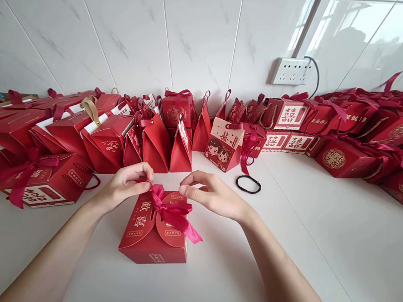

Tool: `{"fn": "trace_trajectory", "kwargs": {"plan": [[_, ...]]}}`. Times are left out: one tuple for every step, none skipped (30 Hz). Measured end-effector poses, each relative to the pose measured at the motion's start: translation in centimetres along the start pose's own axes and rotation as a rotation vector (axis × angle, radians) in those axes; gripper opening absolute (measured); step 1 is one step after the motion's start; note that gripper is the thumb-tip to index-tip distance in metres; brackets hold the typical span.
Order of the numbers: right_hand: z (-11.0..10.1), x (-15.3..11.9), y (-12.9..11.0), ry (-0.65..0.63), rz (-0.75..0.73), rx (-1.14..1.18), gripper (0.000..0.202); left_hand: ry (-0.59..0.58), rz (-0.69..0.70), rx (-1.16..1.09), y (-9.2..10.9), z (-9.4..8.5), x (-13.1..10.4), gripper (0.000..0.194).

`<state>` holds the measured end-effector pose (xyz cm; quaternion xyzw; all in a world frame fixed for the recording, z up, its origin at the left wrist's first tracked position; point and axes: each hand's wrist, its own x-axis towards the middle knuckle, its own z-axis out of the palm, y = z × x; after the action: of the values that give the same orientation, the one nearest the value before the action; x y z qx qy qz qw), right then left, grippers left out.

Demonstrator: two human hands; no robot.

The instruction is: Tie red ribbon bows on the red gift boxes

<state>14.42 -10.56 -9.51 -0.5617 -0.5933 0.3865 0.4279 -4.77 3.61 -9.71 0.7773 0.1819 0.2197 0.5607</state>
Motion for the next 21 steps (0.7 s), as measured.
{"fn": "trace_trajectory", "kwargs": {"plan": [[0.0, 0.0, 0.0, -0.006, 0.005, 0.013, 0.036, -0.004, 0.019, 0.010, 0.0, -0.1, 0.0, 0.024], [0.0, 0.0, 0.1, -0.014, 0.011, 0.028, 0.036, -0.014, 0.033, 0.017, 0.0, -0.1, 0.0, 0.024], [0.1, 0.0, 0.1, -0.024, 0.014, 0.042, 0.036, -0.027, 0.043, 0.023, -0.1, -0.1, 0.0, 0.024], [0.1, 0.0, 0.2, -0.033, 0.012, 0.051, 0.036, -0.036, 0.050, 0.026, -0.2, 0.0, 0.0, 0.025], [0.1, 0.1, 0.2, -0.037, 0.004, 0.055, 0.036, -0.042, 0.054, 0.024, -0.3, 0.1, 0.0, 0.025], [0.1, 0.1, 0.3, -0.034, -0.005, 0.054, 0.036, -0.044, 0.055, 0.019, -0.3, 0.1, 0.0, 0.025], [0.2, 0.1, 0.3, -0.022, -0.012, 0.048, 0.036, -0.039, 0.056, 0.011, -0.4, 0.2, 0.0, 0.025], [0.2, 0.1, 0.3, -0.006, -0.013, 0.038, 0.036, -0.030, 0.056, 0.002, -0.5, 0.2, 0.0, 0.026], [0.2, 0.2, 0.4, 0.014, -0.009, 0.026, 0.036, -0.018, 0.059, -0.008, -0.6, 0.3, 0.0, 0.026], [0.1, 0.2, 0.4, 0.038, 0.001, 0.012, 0.036, -0.004, 0.063, -0.020, -0.6, 0.3, -0.1, 0.027], [0.0, 0.2, 0.4, 0.066, 0.013, -0.006, 0.036, 0.007, 0.067, -0.039, -0.7, 0.2, -0.1, 0.027], [-0.1, 0.1, 0.4, 0.092, 0.030, -0.028, 0.036, 0.015, 0.071, -0.067, -0.8, 0.2, -0.1, 0.028], [-0.3, 0.1, 0.4, 0.111, 0.050, -0.049, 0.038, 0.020, 0.073, -0.099, -0.8, 0.1, -0.1, 0.028], [-0.5, 0.0, 0.3, 0.113, 0.072, -0.067, 0.041, 0.025, 0.075, -0.135, -0.9, 0.1, -0.1, 0.028], [-0.8, -0.1, 0.3, 0.090, 0.095, -0.079, 0.045, 0.028, 0.076, -0.174, -0.9, 0.0, -0.1, 0.028], [-1.0, -0.2, 0.2, 0.036, 0.120, -0.083, 0.050, 0.030, 0.076, -0.213, -0.9, 0.0, -0.1, 0.028], [-1.2, -0.3, 0.1, -0.048, 0.145, -0.076, 0.054, 0.031, 0.075, -0.250, -0.9, 0.0, -0.1, 0.028], [-1.4, -0.5, 0.0, -0.154, 0.168, -0.060, 0.056, 0.032, 0.076, -0.287, -0.9, 0.1, -0.1, 0.029], [-1.5, -0.6, -0.1, -0.270, 0.187, -0.043, 0.056, 0.033, 0.077, -0.324, -0.9, 0.1, -0.1, 0.029], [-1.5, -0.7, -0.2, -0.374, 0.203, -0.032, 0.053, 0.037, 0.079, -0.358, -0.9, 0.1, -0.1, 0.030], [-1.4, -0.7, -0.2, -0.453, 0.212, -0.033, 0.049, 0.043, 0.082, -0.385, -0.9, 0.2, 0.0, 0.030]]}}
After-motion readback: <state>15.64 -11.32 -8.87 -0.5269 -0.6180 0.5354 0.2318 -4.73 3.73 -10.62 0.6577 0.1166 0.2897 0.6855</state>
